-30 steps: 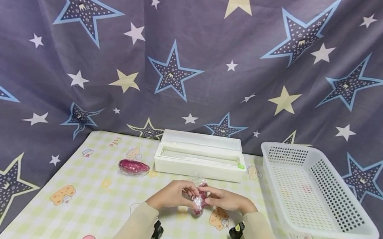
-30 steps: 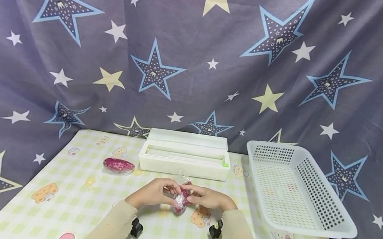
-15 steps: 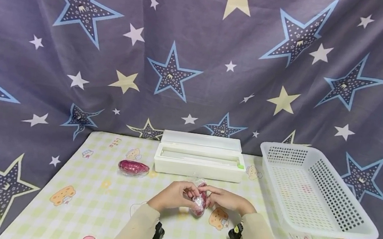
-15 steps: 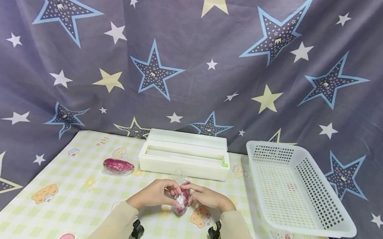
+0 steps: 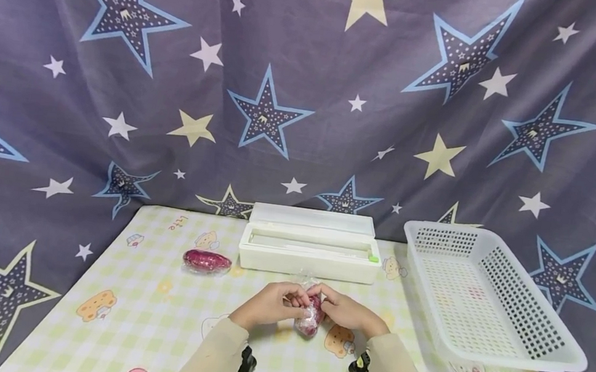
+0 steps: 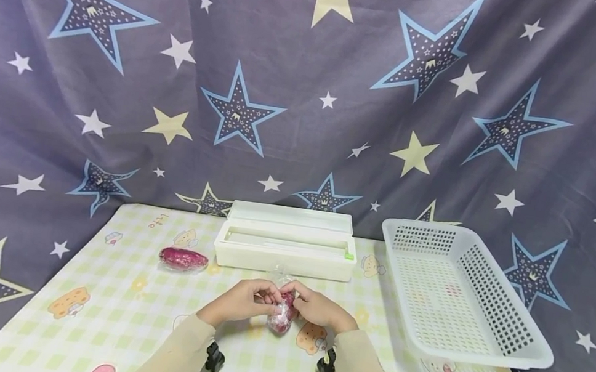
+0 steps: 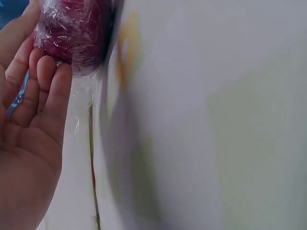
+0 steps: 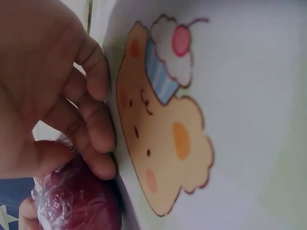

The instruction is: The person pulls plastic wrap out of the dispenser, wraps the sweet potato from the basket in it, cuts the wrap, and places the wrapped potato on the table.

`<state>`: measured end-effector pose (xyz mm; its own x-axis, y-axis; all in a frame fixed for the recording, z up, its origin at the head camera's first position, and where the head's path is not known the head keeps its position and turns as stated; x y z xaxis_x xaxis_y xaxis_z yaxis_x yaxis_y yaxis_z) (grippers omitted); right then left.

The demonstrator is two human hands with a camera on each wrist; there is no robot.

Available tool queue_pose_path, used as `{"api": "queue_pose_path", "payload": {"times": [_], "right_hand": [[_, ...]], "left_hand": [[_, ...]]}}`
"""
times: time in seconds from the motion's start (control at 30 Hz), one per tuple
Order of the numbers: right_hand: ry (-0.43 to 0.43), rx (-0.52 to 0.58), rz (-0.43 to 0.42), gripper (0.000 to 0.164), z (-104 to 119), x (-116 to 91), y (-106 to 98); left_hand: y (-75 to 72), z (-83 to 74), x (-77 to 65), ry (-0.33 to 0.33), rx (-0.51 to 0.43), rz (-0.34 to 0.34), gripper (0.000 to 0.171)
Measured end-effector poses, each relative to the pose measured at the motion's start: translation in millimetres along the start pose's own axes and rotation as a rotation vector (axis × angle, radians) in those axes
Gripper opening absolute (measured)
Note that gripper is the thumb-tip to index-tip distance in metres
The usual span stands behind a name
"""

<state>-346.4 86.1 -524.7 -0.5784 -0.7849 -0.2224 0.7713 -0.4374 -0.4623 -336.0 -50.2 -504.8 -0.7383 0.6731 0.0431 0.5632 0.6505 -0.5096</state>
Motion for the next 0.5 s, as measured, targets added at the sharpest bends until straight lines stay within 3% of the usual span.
{"api": "queue_pose_path", "payload": {"times": [0.17,0.33,0.5], "right_hand": [[0.033,0.02,0.036,0.032,2,-4,2],[0.028,0.007,0.043,0.042,3,-8,5],[0.009,0.045,0.016,0.045,3,-10,5]], "left_hand": [[-3.0,8.4,-1.6,-0.028,-0.016,-0.007,0.004],[-8.2,25.6,-2.3,-0.157,-0.114,-0.051,0.013],[-10.8,37.3,2.2,-0.269,-0.107,-0.096,0.025]]}}
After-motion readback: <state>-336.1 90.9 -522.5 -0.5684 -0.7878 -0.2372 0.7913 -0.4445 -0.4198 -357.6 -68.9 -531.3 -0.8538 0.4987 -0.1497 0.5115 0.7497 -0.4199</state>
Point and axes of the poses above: each hand's wrist, its own x-axis towards the middle knuckle, its own y-axis out of the palm, z = x × y, the point moved 8 cm from there along x, towards the middle knuckle, and after that the axes turned 12 degrees about z, right-handed, at the moved point
